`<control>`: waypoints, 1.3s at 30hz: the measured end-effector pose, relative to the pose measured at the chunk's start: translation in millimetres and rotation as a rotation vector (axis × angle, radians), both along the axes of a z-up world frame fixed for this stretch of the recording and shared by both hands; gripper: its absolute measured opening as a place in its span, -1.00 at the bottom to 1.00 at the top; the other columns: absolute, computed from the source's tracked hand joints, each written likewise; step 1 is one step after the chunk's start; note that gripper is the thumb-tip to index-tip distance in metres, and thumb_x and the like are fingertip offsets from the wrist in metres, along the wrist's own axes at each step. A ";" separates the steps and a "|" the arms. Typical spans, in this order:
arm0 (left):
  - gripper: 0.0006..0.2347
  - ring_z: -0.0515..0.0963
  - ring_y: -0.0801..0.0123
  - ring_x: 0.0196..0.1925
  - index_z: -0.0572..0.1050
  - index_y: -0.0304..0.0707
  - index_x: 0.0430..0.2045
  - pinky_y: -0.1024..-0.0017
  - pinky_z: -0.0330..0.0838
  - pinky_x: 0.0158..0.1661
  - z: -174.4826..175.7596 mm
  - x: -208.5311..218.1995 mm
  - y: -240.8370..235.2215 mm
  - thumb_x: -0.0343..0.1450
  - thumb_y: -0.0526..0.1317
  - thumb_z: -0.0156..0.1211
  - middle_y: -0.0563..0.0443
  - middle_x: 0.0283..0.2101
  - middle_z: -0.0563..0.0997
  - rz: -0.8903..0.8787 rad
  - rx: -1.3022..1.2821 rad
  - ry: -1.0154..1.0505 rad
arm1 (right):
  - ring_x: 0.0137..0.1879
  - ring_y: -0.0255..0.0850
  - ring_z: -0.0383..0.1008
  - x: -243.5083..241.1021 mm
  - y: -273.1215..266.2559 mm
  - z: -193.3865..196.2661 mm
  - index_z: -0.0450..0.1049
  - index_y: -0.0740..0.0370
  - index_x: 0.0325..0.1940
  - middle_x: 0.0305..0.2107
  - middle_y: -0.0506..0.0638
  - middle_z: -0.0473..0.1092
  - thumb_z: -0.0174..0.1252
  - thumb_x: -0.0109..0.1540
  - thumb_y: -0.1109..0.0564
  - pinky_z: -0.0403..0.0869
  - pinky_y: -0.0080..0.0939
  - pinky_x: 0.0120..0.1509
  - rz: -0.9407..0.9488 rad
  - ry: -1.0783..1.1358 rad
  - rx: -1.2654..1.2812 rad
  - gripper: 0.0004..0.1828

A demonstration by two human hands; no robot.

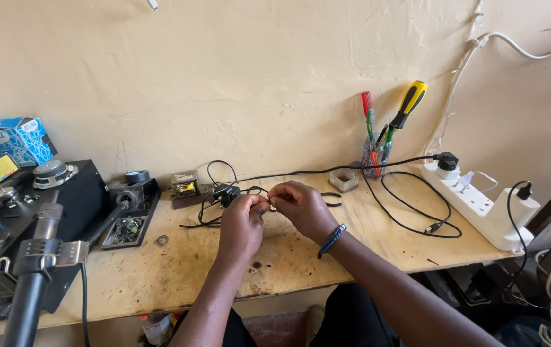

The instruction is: The person strips the outer insulation from a black cable using a knife, then uses pliers to strip the inner insulation from the exposed wires. They twist the exposed strands and continue manipulating the cable ends.

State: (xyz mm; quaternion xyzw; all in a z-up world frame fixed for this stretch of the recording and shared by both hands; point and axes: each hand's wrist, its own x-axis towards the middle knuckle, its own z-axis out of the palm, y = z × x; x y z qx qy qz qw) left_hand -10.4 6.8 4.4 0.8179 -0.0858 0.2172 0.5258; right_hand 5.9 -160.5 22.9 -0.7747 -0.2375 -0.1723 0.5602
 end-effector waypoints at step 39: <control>-0.87 0.72 -0.08 -0.09 0.64 -0.21 -0.27 0.12 0.59 -0.05 -2.7 -2.6 2.8 0.51 -0.39 0.12 -0.08 -0.32 0.68 -0.044 0.090 -0.130 | -0.27 0.07 0.63 -1.9 5.8 -8.6 0.64 0.19 -0.19 -0.41 0.12 0.54 0.29 0.24 0.30 0.62 -0.03 -0.21 -0.174 -0.471 -0.277 -0.91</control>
